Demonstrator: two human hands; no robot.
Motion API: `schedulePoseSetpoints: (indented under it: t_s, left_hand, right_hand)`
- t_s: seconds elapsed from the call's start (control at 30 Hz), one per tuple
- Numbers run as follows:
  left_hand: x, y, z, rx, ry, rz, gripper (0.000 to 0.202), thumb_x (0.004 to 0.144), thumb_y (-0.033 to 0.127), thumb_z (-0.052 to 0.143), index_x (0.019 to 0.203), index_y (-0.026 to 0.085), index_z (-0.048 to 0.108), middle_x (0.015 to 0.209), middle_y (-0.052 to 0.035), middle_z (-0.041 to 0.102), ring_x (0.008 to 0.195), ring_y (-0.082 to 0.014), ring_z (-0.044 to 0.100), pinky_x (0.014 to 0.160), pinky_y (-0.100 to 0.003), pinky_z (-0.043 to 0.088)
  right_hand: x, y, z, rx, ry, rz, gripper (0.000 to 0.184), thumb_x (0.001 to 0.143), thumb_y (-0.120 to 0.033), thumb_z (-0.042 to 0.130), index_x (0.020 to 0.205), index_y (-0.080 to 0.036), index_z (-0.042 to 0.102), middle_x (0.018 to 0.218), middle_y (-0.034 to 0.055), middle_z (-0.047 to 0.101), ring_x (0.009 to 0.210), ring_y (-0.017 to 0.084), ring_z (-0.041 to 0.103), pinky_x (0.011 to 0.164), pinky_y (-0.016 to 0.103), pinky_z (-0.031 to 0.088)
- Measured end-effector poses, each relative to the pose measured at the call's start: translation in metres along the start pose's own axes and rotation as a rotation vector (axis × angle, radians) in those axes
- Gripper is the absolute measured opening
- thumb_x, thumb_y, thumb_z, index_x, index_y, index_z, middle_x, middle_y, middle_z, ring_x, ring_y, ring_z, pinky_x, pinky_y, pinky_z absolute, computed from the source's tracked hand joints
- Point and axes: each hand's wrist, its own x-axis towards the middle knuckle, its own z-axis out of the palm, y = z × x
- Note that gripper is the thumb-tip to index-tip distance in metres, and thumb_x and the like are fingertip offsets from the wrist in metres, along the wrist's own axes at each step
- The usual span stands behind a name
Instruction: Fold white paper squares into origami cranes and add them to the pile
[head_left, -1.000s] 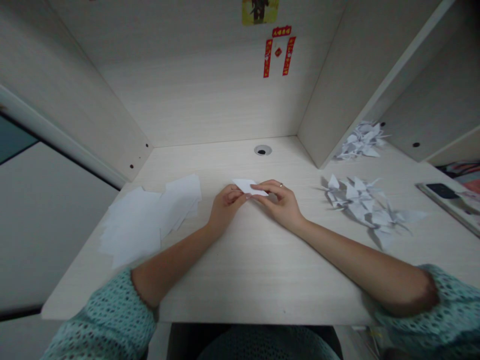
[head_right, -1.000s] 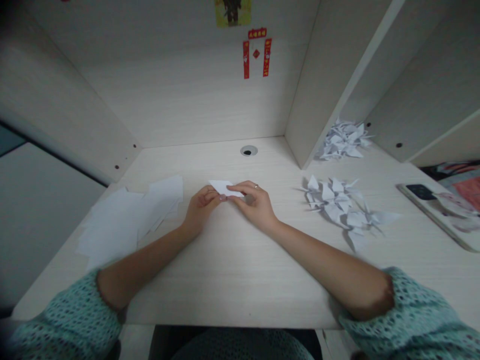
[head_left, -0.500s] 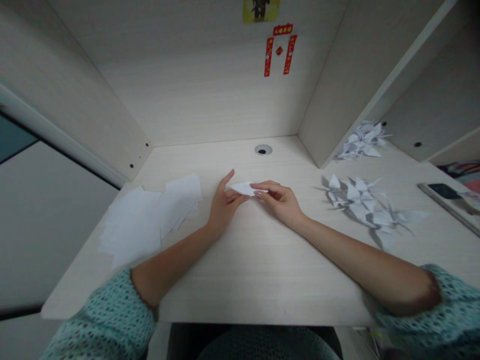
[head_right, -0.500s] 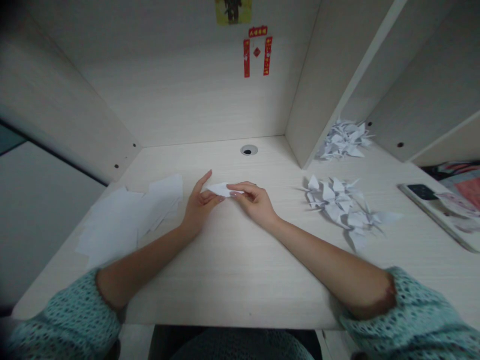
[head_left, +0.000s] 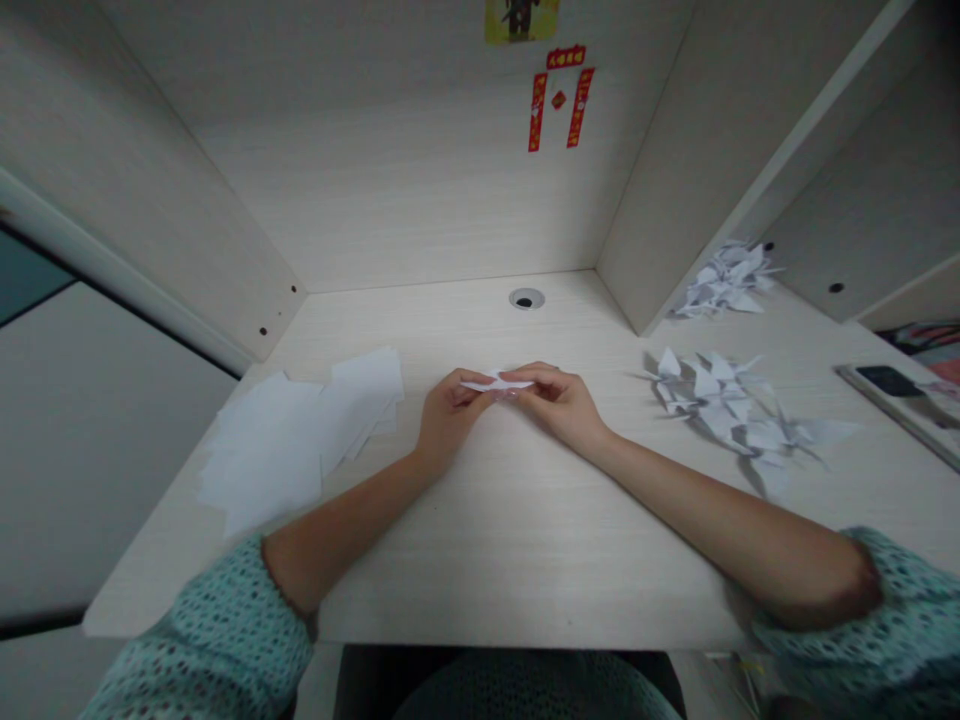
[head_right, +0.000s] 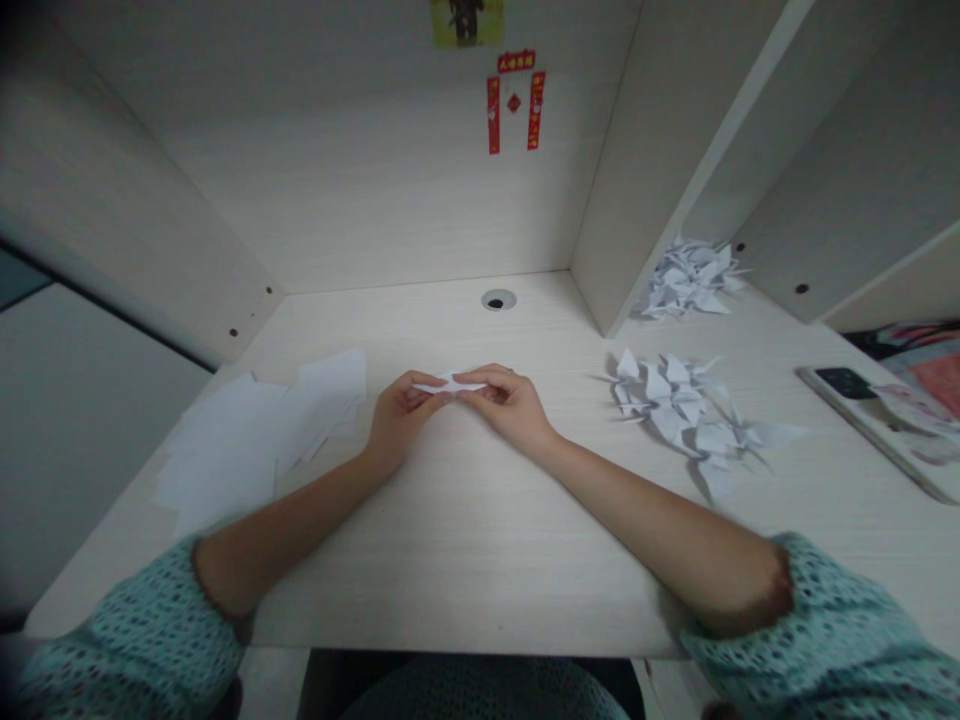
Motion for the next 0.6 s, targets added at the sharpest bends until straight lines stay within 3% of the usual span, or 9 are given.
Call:
schedulePoseSetpoints:
  t_s: [0.3,0.43,0.6]
  left_hand:
    - [-0.0012,0.0001,0.0002,0.045,-0.008,0.003,0.027,0.066,0.036,0.076,0.084,0.019,0.064,0.073,-0.0003,0.071,0.068,-0.0135,0.066,0.064,-0.023,0.047]
    - [-0.0024,0.0040,0.0009,0.036,-0.034,-0.019,0.034,0.067,0.034,0.075,0.096,0.020,0.066,0.073,-0.0004,0.072,0.068,-0.0142,0.067,0.065,-0.025,0.049]
    - [-0.0022,0.0062,0.0019,0.008,-0.030,0.000,0.028,0.067,0.034,0.075,0.092,0.020,0.073,0.093,-0.0053,0.075,0.085,-0.0183,0.068,0.081,-0.030,0.052]
  right_hand:
    - [0.0007,0.0024,-0.0002,0.018,0.043,0.009,0.017,0.074,-0.038,0.072,0.085,-0.025,0.076,0.087,0.0061,0.070,0.081,0.018,0.062,0.072,0.032,0.046]
    - [0.0008,0.0033,-0.0005,0.029,0.053,-0.003,0.016,0.073,-0.038,0.073,0.083,-0.026,0.076,0.086,0.0057,0.071,0.081,0.018,0.062,0.071,0.032,0.046]
    - [0.0006,0.0033,-0.0006,0.060,0.054,0.021,0.016,0.070,-0.037,0.075,0.080,-0.025,0.076,0.085,0.0057,0.072,0.082,0.019,0.064,0.074,0.032,0.048]
